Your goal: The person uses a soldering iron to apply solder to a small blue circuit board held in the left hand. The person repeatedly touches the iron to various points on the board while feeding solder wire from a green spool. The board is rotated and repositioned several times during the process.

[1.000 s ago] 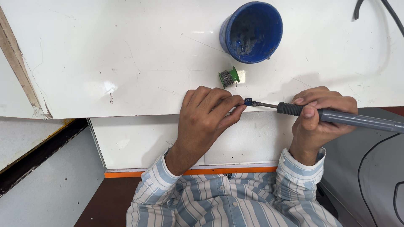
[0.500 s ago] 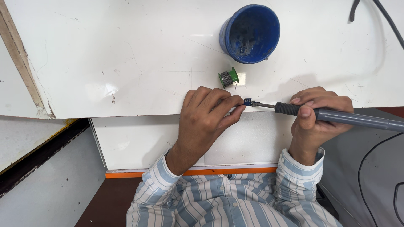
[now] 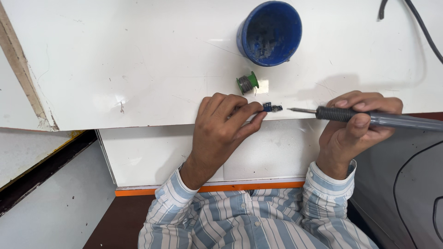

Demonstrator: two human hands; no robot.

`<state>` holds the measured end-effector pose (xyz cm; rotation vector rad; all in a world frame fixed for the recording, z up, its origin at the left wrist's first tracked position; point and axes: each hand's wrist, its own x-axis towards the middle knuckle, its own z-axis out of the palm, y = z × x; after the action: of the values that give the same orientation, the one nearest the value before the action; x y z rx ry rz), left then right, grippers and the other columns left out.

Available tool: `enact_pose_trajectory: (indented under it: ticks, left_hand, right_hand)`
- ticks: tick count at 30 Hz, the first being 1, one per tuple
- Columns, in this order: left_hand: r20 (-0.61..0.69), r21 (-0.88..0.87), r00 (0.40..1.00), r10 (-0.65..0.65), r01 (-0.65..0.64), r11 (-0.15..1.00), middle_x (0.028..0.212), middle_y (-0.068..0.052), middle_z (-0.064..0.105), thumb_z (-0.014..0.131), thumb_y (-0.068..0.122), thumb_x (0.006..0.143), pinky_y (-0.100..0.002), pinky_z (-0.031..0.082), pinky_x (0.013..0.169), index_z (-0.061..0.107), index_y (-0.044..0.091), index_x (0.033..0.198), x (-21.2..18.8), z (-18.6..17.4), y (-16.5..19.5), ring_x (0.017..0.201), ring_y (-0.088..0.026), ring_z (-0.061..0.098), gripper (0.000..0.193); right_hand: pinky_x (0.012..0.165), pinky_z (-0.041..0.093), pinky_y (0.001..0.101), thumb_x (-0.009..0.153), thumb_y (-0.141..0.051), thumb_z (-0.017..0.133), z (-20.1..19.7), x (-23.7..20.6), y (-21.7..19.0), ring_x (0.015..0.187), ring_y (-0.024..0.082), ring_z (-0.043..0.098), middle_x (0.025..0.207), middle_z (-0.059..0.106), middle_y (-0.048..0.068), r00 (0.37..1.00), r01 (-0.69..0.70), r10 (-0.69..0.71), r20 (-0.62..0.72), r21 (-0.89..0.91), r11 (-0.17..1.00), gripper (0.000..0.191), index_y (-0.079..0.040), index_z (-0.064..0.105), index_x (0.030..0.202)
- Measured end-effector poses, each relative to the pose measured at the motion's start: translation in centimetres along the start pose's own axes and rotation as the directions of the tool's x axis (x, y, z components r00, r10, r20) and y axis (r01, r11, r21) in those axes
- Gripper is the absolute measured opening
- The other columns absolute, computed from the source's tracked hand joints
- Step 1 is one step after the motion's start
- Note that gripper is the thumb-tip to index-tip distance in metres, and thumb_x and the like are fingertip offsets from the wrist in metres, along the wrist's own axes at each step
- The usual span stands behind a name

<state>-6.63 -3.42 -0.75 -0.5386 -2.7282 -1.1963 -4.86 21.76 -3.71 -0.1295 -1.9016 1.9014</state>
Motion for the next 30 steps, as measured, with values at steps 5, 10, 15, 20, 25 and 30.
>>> enact_pose_trajectory:
  ticks: [5,10,15,20,25,30]
  left_hand:
    - [-0.002,-0.017,1.0,-0.019,0.018,1.0,0.093,0.0,0.066,0.088,0.024,0.086,-0.032,0.044,0.075,0.076,0.011,0.099,0.4,-0.1,0.2,0.088,-0.015,0.059,0.022]
    - [0.019,-0.027,0.999,-0.03,0.03,0.999,0.093,0.0,0.067,0.088,0.024,0.085,-0.032,0.043,0.074,0.077,0.011,0.1,0.7,0.0,0.3,0.088,-0.015,0.059,0.023]
    - [0.046,-0.044,0.998,-0.046,0.048,0.998,0.094,-0.001,0.067,0.087,0.024,0.085,-0.031,0.043,0.075,0.077,0.01,0.102,0.8,-0.2,0.4,0.089,-0.015,0.059,0.025]
    - [0.039,-0.117,0.997,-0.066,0.07,0.991,0.094,0.0,0.068,0.086,0.021,0.087,-0.031,0.045,0.077,0.076,0.012,0.099,0.7,-0.6,0.2,0.09,-0.015,0.061,0.019]
    - [-0.009,-0.288,0.99,-0.138,0.129,0.949,0.105,0.002,0.071,0.081,0.013,0.095,-0.029,0.053,0.089,0.075,0.011,0.104,0.3,-1.2,-0.2,0.101,-0.013,0.063,0.011]
    - [-0.222,-0.127,0.967,-0.125,0.098,0.987,0.124,-0.002,0.065,0.066,-0.002,0.098,-0.035,0.047,0.105,0.068,0.012,0.114,0.6,-1.6,0.8,0.125,-0.021,0.056,0.021]
  right_hand:
    - [0.073,0.066,0.0302,0.105,-0.043,0.073,-0.7,0.5,-0.2,0.084,0.017,0.072,0.092,0.063,0.012,0.999,-0.049,0.049,0.012,0.017,0.999,0.043,-0.008,0.047,0.107]
    - [0.084,0.068,0.0298,0.106,-0.041,0.071,-1.6,0.6,-0.1,0.094,0.017,0.075,0.1,0.069,0.014,0.993,-0.122,0.121,0.016,0.079,0.989,0.042,-0.008,0.045,0.113]
    - [0.088,0.067,0.0307,0.101,-0.037,0.075,-2.0,0.8,0.3,0.1,0.018,0.075,0.105,0.071,0.015,0.993,-0.119,0.117,0.028,0.069,0.991,0.043,-0.009,0.045,0.115]
    - [0.089,0.067,0.0312,0.103,-0.033,0.076,-2.0,0.8,0.3,0.101,0.017,0.075,0.107,0.071,0.015,0.992,-0.127,0.124,0.036,0.116,0.985,0.042,-0.009,0.045,0.117]
    - [0.087,0.066,0.0289,0.106,-0.032,0.075,-2.3,0.6,0.2,0.097,0.015,0.074,0.107,0.072,0.014,0.988,-0.152,0.149,0.033,0.181,0.972,0.039,-0.009,0.045,0.118]
    - [0.088,0.065,0.0284,0.107,-0.032,0.075,-2.4,0.9,-0.2,0.097,0.015,0.074,0.106,0.072,0.014,0.989,-0.145,0.142,0.029,0.199,0.969,0.038,-0.009,0.047,0.118]
